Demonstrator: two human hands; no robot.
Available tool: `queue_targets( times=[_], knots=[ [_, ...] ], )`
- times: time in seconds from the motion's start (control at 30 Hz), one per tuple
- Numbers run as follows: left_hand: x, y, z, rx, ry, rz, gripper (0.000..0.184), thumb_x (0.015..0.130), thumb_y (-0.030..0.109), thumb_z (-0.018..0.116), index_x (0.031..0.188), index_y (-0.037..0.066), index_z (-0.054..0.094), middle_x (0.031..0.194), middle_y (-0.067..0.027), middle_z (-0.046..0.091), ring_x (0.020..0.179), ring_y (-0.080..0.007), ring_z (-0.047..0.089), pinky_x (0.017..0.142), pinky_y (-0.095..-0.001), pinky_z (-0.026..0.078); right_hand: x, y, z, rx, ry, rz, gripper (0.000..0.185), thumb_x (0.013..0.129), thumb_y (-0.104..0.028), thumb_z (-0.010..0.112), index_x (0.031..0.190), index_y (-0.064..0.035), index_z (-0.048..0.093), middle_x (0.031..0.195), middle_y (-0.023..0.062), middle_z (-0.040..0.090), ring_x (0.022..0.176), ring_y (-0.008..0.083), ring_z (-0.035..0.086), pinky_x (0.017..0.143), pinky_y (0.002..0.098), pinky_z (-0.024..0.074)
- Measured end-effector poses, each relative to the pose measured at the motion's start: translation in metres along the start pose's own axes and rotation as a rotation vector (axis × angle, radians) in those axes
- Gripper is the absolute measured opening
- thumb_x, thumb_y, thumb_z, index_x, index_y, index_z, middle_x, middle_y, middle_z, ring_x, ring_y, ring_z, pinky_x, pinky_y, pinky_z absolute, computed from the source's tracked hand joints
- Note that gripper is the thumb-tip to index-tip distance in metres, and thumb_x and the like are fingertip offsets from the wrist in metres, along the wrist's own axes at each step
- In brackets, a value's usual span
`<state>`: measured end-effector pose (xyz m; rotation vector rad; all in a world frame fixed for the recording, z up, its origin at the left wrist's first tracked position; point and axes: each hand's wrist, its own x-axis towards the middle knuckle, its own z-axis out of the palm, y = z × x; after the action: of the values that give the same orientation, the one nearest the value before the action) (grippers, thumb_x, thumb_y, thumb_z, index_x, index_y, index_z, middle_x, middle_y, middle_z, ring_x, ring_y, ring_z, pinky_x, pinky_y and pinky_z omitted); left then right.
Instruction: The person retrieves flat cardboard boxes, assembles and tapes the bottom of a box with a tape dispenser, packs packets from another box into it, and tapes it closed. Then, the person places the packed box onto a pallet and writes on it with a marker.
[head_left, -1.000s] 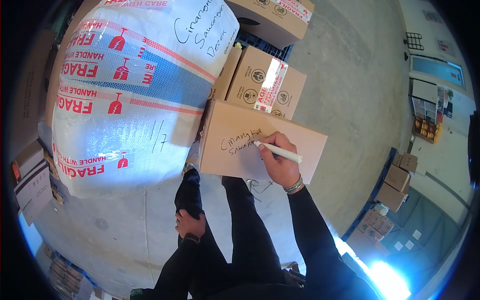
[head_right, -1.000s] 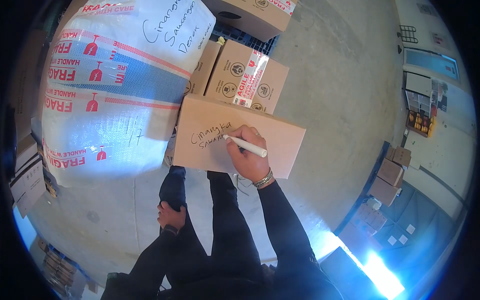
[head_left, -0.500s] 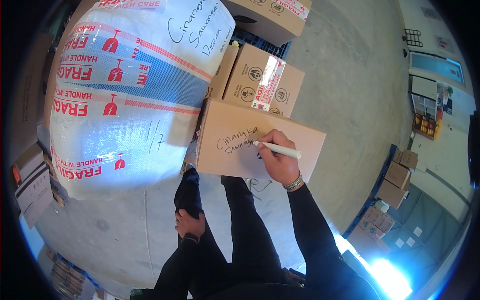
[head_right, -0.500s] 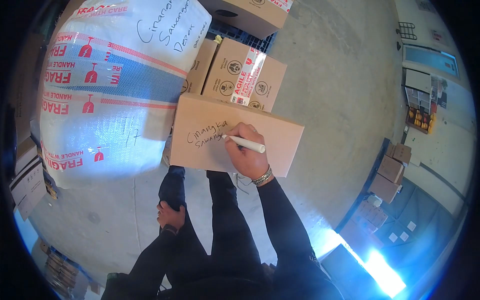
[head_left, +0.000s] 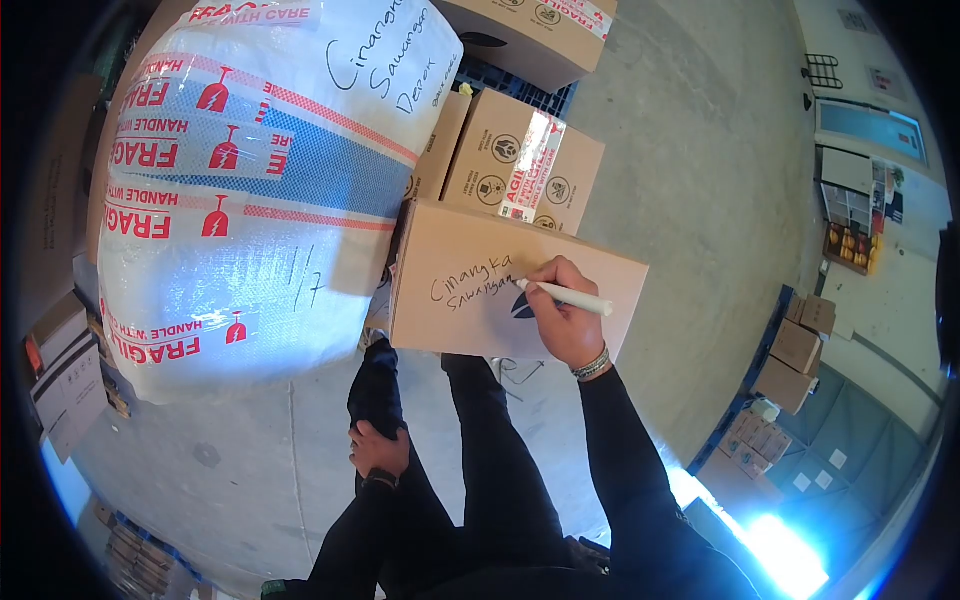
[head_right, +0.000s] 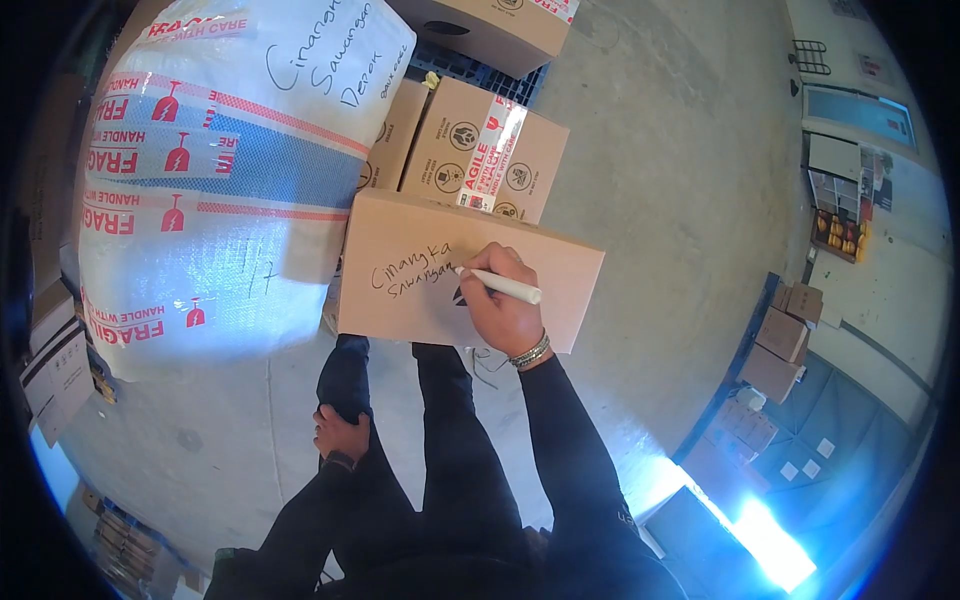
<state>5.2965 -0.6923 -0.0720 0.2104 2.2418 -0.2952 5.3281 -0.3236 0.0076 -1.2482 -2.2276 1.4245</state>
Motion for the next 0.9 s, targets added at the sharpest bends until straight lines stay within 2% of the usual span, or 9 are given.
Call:
queue_targets(
  times=[0.13,0.2,0.23,0.43,0.67,0.73,0.83,0.9],
  knots=[
    [-0.001,0.0,-0.001,-0.012,-0.002,-0.005,0.06,0.079,0.044,0.07,0.112,0.002,0.042,0.114,-0.0221,0.053,0.106,-0.0421,0.062,0.086,-0.0557,0.05,-0.021,-0.008,0.001,0.005,-0.048,-0.093,0.005,0.083,-0.005,0.067,0.087,-0.0034,0.066,0.076,0.0094,0.064,0.07,0.0274,0.058,0.063,0.038,0.0463],
    [0.0,0.0,0.0,-0.012,-0.004,0.006,0.06,0.08,0.044,0.07,0.112,0.002,0.042,0.114,-0.0218,0.053,0.106,-0.0417,0.062,0.087,-0.0553,0.05,-0.031,-0.011,0.011,-0.029,-0.182,-0.257,0.01,0.082,-0.008,0.069,0.092,-0.0049,0.07,0.081,0.0076,0.067,0.074,0.027,0.059,0.065,0.0381,0.0451],
    [0.0,-0.001,0.001,-0.011,-0.004,0.002,0.06,0.08,0.044,0.07,0.112,0.002,0.042,0.114,-0.0218,0.053,0.106,-0.0417,0.062,0.087,-0.0553,0.05,-0.035,-0.013,0.017,-0.109,-0.153,-0.259,0.013,0.081,-0.013,0.071,0.093,-0.0067,0.072,0.082,0.0054,0.069,0.079,0.0249,0.06,0.07,0.0376,0.0414],
    [-0.001,-0.001,0.001,0.008,-0.02,-0.007,0.062,0.08,0.045,0.07,0.115,0.001,0.043,0.115,-0.0213,0.053,0.107,-0.0414,0.062,0.088,-0.0549,0.05,-0.035,-0.016,0.029,-0.208,-0.146,-0.215,0.013,0.08,-0.016,0.071,0.091,-0.0098,0.072,0.083,0.0017,0.069,0.084,0.0223,0.061,0.075,0.0372,0.0352],
    [0.0,0.0,0.0,0.009,-0.043,-0.01,0.063,0.08,0.045,0.069,0.116,0.001,0.042,0.116,-0.0212,0.052,0.108,-0.0409,0.062,0.088,-0.0548,0.05,-0.033,-0.015,0.029,-0.24,-0.161,-0.21,0.012,0.079,-0.015,0.071,0.089,-0.0109,0.072,0.082,0.0012,0.068,0.082,0.0229,0.061,0.073,0.0372,0.0363],
    [0.001,0.0,0.0,0.005,-0.05,-0.013,0.063,0.081,0.045,0.069,0.117,0.001,0.042,0.117,-0.0211,0.052,0.108,-0.0408,0.062,0.088,-0.0547,0.05,-0.032,-0.011,0.032,-0.141,-0.101,-0.169,0.01,0.078,-0.014,0.071,0.087,-0.0102,0.071,0.081,0.0027,0.068,0.08,0.0245,0.061,0.069,0.0388,0.0378],
    [0.0,-0.001,0.0,0.004,-0.039,-0.008,0.062,0.081,0.045,0.069,0.116,0.001,0.042,0.117,-0.0212,0.052,0.108,-0.0409,0.062,0.088,-0.0548,0.05,-0.031,-0.016,0.026,-0.197,-0.179,-0.197,0.009,0.079,-0.013,0.07,0.086,-0.0083,0.07,0.08,0.0044,0.067,0.079,0.0267,0.06,0.068,0.0404,0.0398],
    [0.001,-0.001,0.001,0.004,-0.049,-0.01,0.063,0.081,0.045,0.069,0.116,0.001,0.042,0.117,-0.0212,0.052,0.108,-0.0409,0.062,0.088,-0.0549,0.05,-0.03,-0.015,0.027,-0.158,-0.146,-0.165,0.009,0.079,-0.012,0.07,0.086,-0.0075,0.069,0.079,0.0052,0.067,0.078,0.0274,0.06,0.068,0.0409,0.0409]
  ],
)
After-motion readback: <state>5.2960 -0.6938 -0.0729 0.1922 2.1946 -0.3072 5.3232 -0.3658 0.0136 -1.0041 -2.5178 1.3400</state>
